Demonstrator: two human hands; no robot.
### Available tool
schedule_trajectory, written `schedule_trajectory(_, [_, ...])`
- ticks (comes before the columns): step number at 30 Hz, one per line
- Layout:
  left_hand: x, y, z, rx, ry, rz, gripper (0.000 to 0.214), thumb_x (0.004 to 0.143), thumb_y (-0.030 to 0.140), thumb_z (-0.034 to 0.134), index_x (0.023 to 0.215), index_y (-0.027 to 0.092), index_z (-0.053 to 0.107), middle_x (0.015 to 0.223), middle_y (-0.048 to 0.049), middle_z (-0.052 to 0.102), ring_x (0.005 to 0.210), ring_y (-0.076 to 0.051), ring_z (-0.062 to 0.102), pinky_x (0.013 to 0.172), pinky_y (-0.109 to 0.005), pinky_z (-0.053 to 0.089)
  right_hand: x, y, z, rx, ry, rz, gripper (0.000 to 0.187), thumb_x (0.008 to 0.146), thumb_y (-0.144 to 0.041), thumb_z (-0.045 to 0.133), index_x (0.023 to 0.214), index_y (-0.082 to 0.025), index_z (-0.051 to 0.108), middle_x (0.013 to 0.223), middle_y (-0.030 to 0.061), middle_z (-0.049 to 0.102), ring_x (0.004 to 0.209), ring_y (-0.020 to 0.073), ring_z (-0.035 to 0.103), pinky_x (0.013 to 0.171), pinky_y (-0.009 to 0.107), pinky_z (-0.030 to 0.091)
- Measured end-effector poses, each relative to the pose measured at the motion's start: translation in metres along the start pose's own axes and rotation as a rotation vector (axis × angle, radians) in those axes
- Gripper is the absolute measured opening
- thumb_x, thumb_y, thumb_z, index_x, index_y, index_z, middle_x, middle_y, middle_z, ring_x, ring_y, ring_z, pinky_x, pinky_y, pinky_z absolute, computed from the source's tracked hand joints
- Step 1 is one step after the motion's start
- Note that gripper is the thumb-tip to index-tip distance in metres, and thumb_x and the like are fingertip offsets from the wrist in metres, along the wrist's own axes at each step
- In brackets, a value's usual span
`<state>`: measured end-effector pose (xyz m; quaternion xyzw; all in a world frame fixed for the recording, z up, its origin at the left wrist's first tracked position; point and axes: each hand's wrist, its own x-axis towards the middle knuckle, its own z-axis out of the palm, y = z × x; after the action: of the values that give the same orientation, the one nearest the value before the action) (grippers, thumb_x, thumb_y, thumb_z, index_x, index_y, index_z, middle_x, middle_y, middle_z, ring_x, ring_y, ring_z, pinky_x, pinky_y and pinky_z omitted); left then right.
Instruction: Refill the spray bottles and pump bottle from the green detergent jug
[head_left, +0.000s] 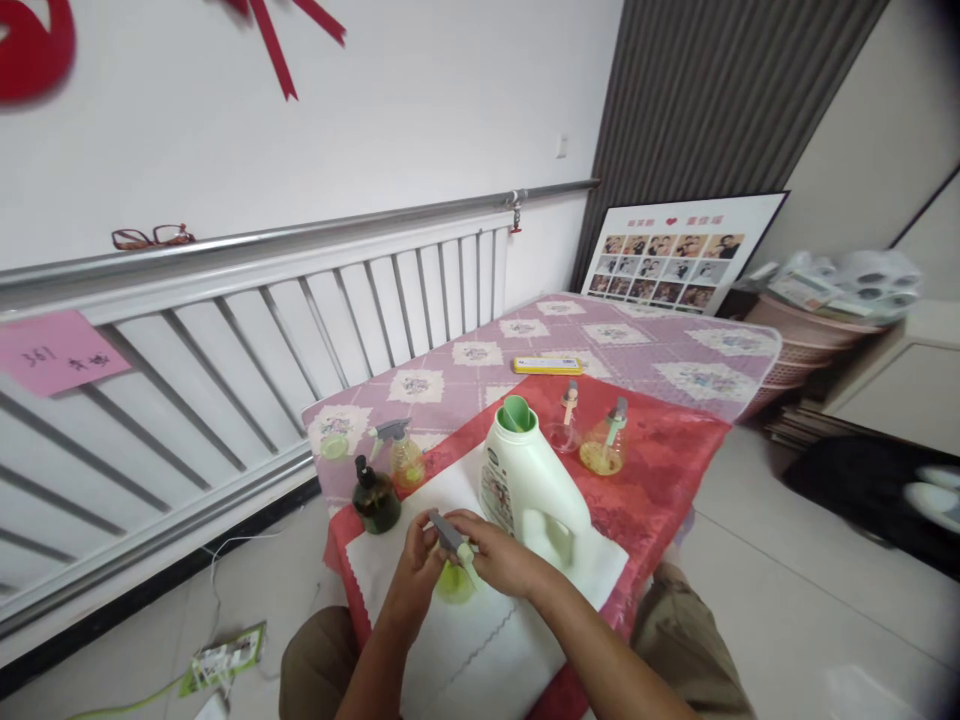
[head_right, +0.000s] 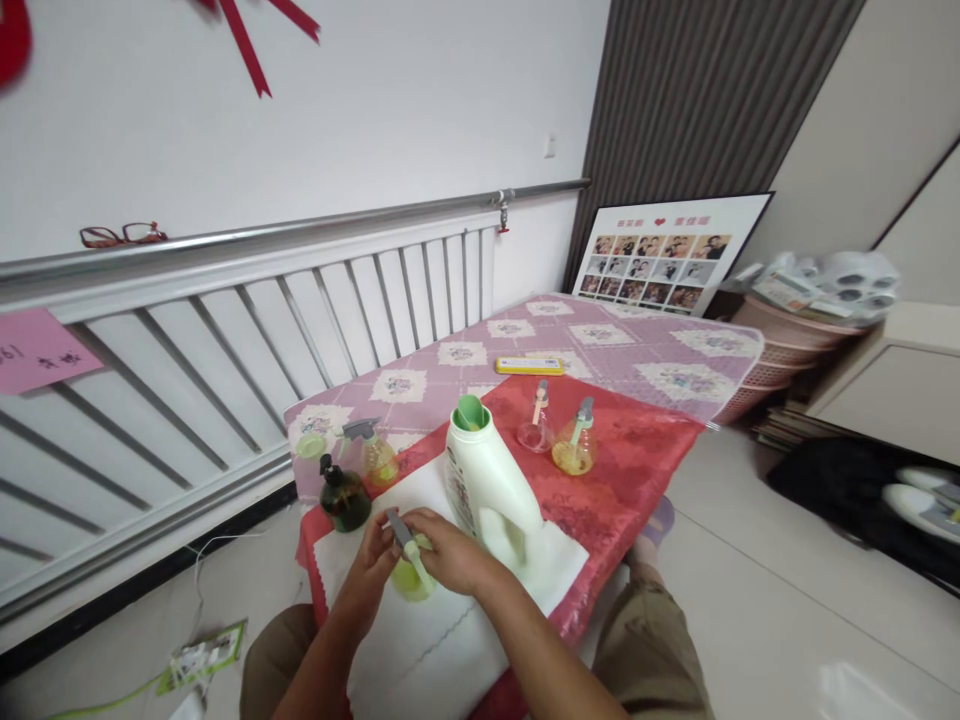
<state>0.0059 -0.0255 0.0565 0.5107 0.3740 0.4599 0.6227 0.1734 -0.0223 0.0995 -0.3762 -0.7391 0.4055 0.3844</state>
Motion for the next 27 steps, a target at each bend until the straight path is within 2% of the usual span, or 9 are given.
schedule_trajectory(4, [-0.006,-0.007,-0.002,0.044,0.026,0.012,0.056,0.087,0.048,0.055,0.134,0.024,0.036,0.133,-0.0121,0.056,0.125,-0.025,0.051,0.100,-0.040,0.042,0.000,-0.001,0.006,0.006,0.061,0.019,0.045,0.069,-0.001,0.051,0.102,-0.027,0.066,0.110,0.0027,0.065,0.107,0.0194,0.059,0.087,0.033,0.048])
schedule_trajectory(7, [-0.009,-0.017,-0.008,0.052,0.023,0.045,0.052,0.089,0.039,0.052,0.136,0.024,0.035,0.141,-0.0113,0.049,0.134,-0.025,0.042,0.106,-0.041,0.039,-0.001,0.001,0.014,0.004,0.137,0.058,0.032,0.069,-0.004,0.056,0.093,-0.025,0.065,0.103,0.0023,0.065,0.101,0.0194,0.060,0.087,0.033,0.047])
schedule_trajectory(11, [-0.010,-0.032,-0.016,0.269,0.007,0.061,0.060,0.076,0.024,0.064,0.132,0.022,0.042,0.142,-0.0108,0.048,0.135,-0.028,0.040,0.113,-0.046,0.030,-0.003,0.005,0.027,0.002,0.248,0.152,0.022,0.068,-0.009,0.062,0.084,-0.023,0.058,0.086,-0.0011,0.063,0.082,0.0173,0.059,0.075,0.030,0.048])
schedule_trajectory(14, [-0.012,-0.034,-0.015,0.415,-0.003,0.074,0.066,0.071,0.014,0.063,0.133,0.022,0.041,0.140,-0.0103,0.049,0.132,-0.028,0.043,0.113,-0.048,0.029,-0.005,0.007,0.037,0.017,0.312,0.203,0.017,0.071,-0.013,0.060,0.080,-0.024,0.051,0.076,-0.0041,0.060,0.071,0.0151,0.057,0.065,0.026,0.047])
schedule_trajectory(21, [-0.015,-0.027,-0.002,0.380,0.007,0.107,0.063,0.074,0.014,0.058,0.133,0.021,0.038,0.136,-0.0115,0.050,0.126,-0.027,0.049,0.107,-0.047,0.037,-0.004,0.013,0.055,0.035,0.459,0.263,0.019,0.069,-0.014,0.058,0.079,-0.025,0.045,0.074,-0.0038,0.058,0.067,0.0155,0.055,0.063,0.027,0.046])
schedule_trajectory(27, [-0.016,-0.027,-0.001,0.364,0.015,0.143,0.065,0.072,0.014,0.062,0.132,0.022,0.041,0.135,-0.0100,0.050,0.126,-0.027,0.048,0.107,-0.043,0.038,-0.004,0.016,0.067,0.051,0.563,0.269,0.022,0.068,-0.014,0.057,0.080,-0.025,0.041,0.079,-0.0019,0.057,0.071,0.0167,0.056,0.067,0.030,0.048])
